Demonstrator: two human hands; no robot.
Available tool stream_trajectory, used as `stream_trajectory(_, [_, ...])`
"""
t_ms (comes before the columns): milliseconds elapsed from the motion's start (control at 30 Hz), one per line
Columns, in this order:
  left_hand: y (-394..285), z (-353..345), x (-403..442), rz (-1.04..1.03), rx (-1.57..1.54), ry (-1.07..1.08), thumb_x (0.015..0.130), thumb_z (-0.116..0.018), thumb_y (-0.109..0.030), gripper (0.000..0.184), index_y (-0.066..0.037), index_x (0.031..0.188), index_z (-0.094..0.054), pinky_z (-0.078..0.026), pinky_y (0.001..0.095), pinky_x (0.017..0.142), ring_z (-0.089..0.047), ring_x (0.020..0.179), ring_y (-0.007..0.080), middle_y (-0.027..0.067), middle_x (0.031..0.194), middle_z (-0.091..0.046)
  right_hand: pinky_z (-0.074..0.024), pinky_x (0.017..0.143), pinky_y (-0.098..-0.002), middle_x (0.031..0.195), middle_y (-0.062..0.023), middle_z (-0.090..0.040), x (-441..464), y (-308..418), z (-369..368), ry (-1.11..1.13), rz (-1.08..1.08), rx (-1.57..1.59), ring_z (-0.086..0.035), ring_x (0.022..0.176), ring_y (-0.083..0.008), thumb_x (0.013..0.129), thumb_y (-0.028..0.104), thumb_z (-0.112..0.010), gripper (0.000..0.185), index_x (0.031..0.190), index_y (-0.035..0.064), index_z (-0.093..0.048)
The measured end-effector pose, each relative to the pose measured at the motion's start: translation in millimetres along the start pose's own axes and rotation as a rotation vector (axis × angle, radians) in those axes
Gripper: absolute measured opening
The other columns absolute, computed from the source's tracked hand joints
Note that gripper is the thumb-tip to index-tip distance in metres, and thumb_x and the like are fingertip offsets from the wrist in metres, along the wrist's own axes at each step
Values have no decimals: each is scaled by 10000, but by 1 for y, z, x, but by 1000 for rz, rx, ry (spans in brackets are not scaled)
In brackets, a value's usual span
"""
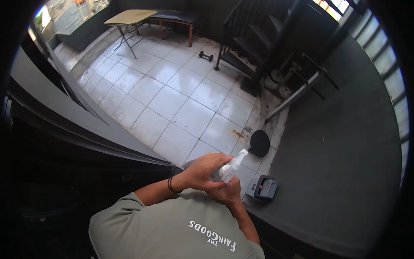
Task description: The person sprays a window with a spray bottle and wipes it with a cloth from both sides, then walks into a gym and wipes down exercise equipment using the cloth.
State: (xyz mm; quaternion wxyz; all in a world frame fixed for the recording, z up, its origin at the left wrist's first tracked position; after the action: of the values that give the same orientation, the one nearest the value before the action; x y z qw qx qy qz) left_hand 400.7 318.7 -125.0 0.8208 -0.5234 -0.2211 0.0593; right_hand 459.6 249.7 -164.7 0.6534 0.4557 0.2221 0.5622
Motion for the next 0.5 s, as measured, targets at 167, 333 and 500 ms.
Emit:
stream_trajectory(167, [58, 91, 52, -28, 52, -171, 840, -799, -366, 664, -19, 1331, -519, -463, 421, 926, -597, 1073, 356, 144, 1176, -605, -559, 747, -399, 1031, -154, -700, 121, -36, -19, 234, 66, -143, -720, 887, -316, 665, 359, -899, 667, 1156, 15, -609])
stream_trajectory(333, [124, 192, 38, 277, 21, -502, 911, -764, -374, 569, -39, 1304, -525, -516, 366, 874, -644, 1034, 264, 114, 1152, -613, -554, 722, -420, 916, -145, -696, 237, -57, -100, 552, 64, -44, -716, 813, -334, 610, 424, -927, 742, 1132, 14, -596])
stream_trajectory(500, [169, 297, 4, 334, 32, -1026, 943, -741, -287, 421, -37, 1225, -554, -530, 303, 787, -652, 920, 148, 71, 1051, -639, -555, 755, -442, 1115, -168, -658, 345, -31, -208, 952, 379, -5, -694, 925, -344, 651, 512, -902, 867, 1254, 1, -546])
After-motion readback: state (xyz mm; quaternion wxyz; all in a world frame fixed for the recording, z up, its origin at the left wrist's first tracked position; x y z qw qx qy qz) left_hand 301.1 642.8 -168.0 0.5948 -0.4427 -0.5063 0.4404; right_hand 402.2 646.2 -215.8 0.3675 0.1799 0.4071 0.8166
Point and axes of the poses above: each hand's wrist, its own x-axis towards the middle knuckle, its own z-axis out of the back of the hand, y = z × x, the point moved 10 cm from there along x, towards the middle knuckle
